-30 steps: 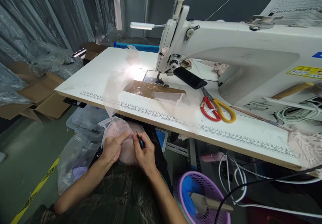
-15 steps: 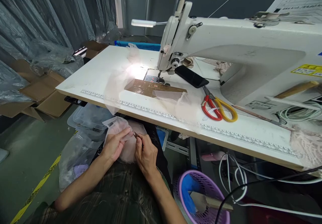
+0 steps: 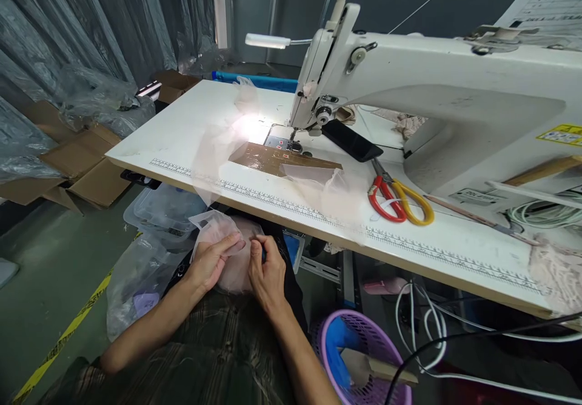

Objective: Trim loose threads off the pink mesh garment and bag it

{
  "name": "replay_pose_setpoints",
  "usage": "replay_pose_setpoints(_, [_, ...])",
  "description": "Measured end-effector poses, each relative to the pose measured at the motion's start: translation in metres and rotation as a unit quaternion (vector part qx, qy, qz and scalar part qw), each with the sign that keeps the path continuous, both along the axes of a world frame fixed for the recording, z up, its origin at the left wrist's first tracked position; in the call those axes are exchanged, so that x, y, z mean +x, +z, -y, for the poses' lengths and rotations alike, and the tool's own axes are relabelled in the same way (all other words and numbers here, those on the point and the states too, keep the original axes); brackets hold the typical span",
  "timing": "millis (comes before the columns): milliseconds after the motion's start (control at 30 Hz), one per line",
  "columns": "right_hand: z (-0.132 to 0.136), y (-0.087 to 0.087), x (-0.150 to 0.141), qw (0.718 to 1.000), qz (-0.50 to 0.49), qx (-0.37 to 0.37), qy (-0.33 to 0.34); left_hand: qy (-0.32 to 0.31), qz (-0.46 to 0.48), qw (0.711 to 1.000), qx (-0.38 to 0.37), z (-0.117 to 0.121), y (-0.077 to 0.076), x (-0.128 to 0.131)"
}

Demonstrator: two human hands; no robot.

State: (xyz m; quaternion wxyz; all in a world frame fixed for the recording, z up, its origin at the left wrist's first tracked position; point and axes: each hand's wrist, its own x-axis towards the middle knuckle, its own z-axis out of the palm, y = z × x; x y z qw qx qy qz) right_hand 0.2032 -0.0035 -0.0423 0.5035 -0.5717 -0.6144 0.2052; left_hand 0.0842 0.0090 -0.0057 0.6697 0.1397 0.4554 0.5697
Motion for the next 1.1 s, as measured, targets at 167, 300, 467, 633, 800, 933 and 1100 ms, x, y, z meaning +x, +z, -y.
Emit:
replay_pose_setpoints(167, [-0.02, 0.017, -0.007, 0.97, -0.136, -0.164, 0.116, -0.1, -0.053, 0.991, 0.068, 0.01, -0.009, -0.005])
replay_pose_setpoints(300, [-0.027, 0.018, -0.018, 0.952, -0.171, -0.207, 0.147, -0.18, -0.159, 0.962, 0.134, 0.021, -0.014, -0.037])
replay_pose_setpoints(467, [-0.025, 0.013, -0.015, 0.959, -0.153, -0.171, 0.168, -0.34, -0.381, 0.852, 0.118, 0.028, -0.002, -0.108])
replay_pose_setpoints(633, [-0.021, 0.017, -0.015, 0.965, -0.121, -0.121, 0.198, -0.094, -0.489, 0.812, 0.304, -0.001, 0.019, -0.129])
replay_pose_setpoints(800, [-0.013, 0.027, -0.016, 0.958, -0.102, -0.1, 0.248, -0.286, -0.425, 0.762, 0.397, -0.045, 0.016, -0.102])
replay_pose_setpoints(933, [0.001, 0.034, -0.011, 0.952, -0.086, -0.107, 0.275, -0.349, -0.276, 0.802, 0.399, -0.048, 0.009, -0.086])
replay_pose_setpoints(1100, [0.001, 0.038, -0.004, 0.943, -0.064, -0.135, 0.297, -0.335, -0.212, 0.877, 0.271, -0.026, 0.001, -0.084])
